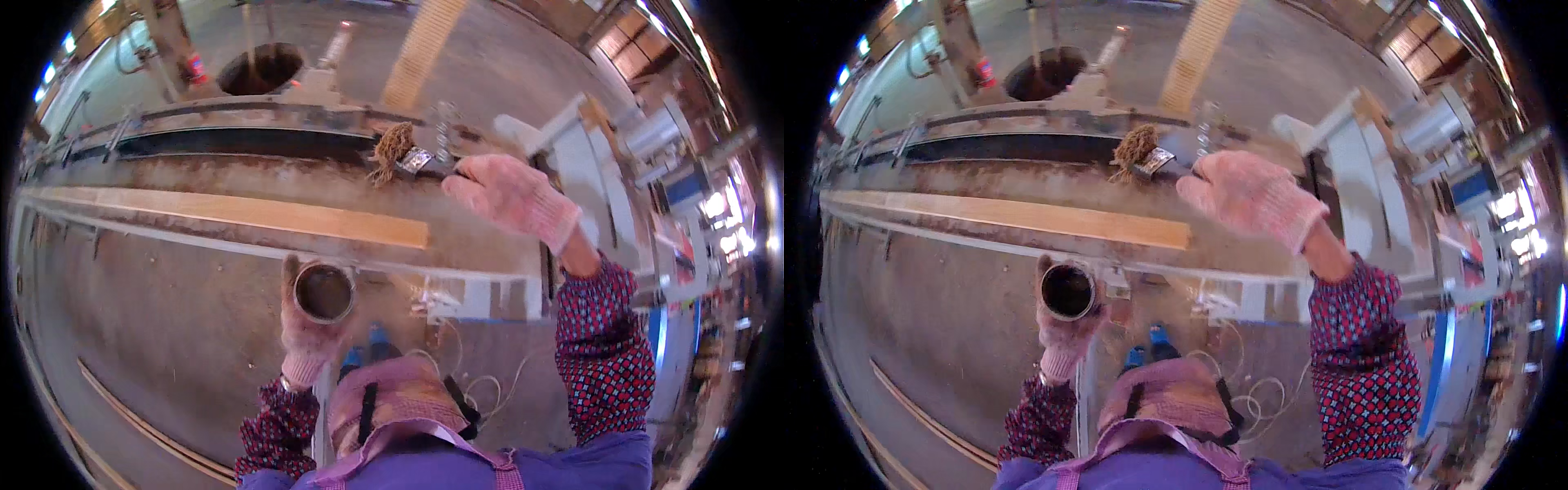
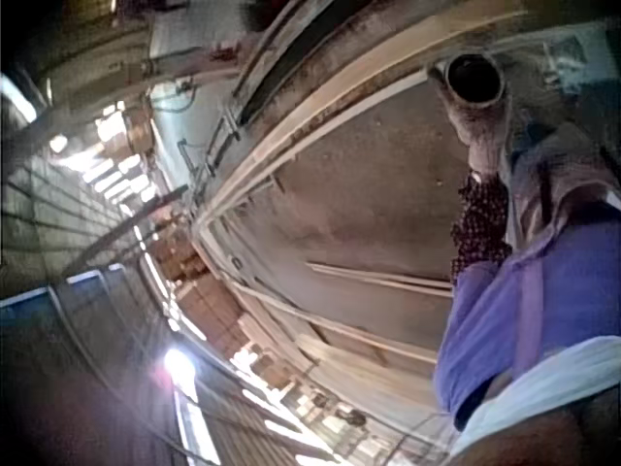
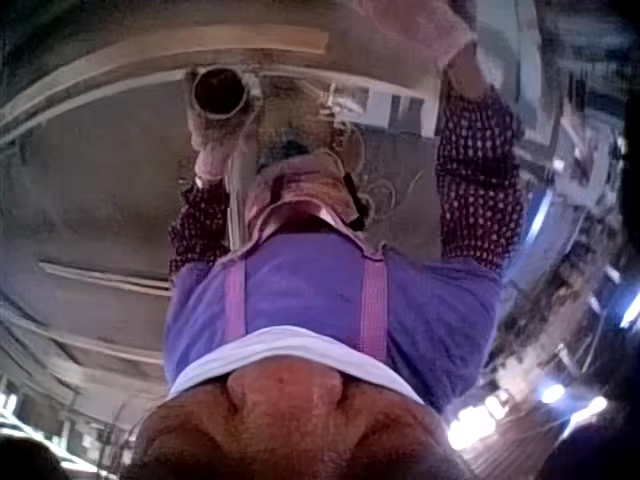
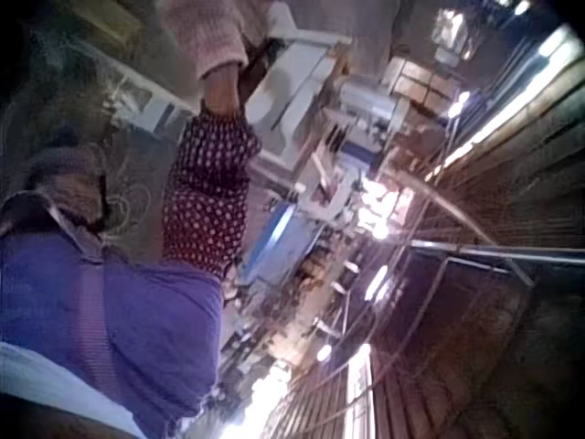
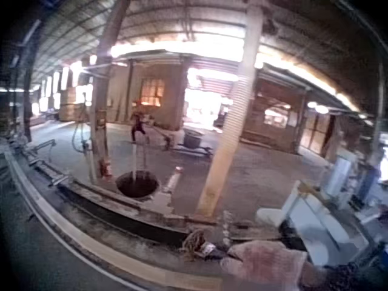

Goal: The person pours liquid from a can into a plastic bottle, then uses a brush and a cloth to scrub and wipe the orange and white surfaces of a large industrial machine. They move around the machine, cleaning different sections and occasionally picking up wood pieces.

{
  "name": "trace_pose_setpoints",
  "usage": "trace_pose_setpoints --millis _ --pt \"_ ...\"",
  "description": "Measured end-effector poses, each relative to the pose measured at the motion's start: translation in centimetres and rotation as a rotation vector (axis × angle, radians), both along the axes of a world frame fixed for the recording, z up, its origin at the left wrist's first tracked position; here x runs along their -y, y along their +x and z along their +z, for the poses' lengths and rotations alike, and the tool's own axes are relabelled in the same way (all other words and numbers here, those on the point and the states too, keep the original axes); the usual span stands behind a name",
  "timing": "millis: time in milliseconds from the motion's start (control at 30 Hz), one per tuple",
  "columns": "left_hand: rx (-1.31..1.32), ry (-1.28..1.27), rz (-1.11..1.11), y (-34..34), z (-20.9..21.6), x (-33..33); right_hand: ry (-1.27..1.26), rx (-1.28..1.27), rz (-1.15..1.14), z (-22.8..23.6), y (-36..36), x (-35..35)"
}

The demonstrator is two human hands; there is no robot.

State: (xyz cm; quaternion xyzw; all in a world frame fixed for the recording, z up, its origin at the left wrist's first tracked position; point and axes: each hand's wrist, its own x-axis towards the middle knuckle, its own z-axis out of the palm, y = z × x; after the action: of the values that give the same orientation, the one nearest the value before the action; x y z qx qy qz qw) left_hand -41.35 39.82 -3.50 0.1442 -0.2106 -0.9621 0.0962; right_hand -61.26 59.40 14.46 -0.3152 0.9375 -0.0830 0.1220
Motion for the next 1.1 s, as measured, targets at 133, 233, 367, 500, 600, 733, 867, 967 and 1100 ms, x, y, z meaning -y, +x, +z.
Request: trace_pose_setpoints --millis 133,233,367,500,600,733,867,967,1100 --pt "-0.137 -0.654 -0.198 -2.3 0.5 -6.3 -0.041 0.035 -0.194 2.8 8.3 -7.0" --pt "-0.190 -0.812 -0.330 -1.6 1.7 -8.0 -0.056 0.033 -0.304 6.0 14.9 -9.3" --pt "-0.508 -1.599 -0.524 -1.4 1.5 -9.0 -0.028 -0.006 -0.410 6.7 22.7 -10.0" --pt "-0.523 -1.352 -0.856 0.6 2.2 -10.1 0.045 -0.084 -0.469 7.4 28.4 -8.9" --pt "-0.453 -0.843 -1.134 2.6 2.3 -12.2 0.172 -0.113 -0.463 7.7 33.5 -9.5" --pt "-0.021 0.179 -1.388 4.2 4.6 -12.4 0.402 -0.061 -0.537 8.6 37.0 -7.1" --pt "0.214 0.445 -1.531 6.3 8.2 -15.7 0.345 0.338 -0.904 12.7 39.1 -7.7" --pt "0.050 0.133 -1.602 10.0 10.4 -18.9 0.613 0.254 -0.890 15.1 43.4 -8.7" --pt "-0.353 -0.646 -1.765 15.0 2.3 -28.3 0.692 0.227 -0.907 9.4 49.5 -16.3"
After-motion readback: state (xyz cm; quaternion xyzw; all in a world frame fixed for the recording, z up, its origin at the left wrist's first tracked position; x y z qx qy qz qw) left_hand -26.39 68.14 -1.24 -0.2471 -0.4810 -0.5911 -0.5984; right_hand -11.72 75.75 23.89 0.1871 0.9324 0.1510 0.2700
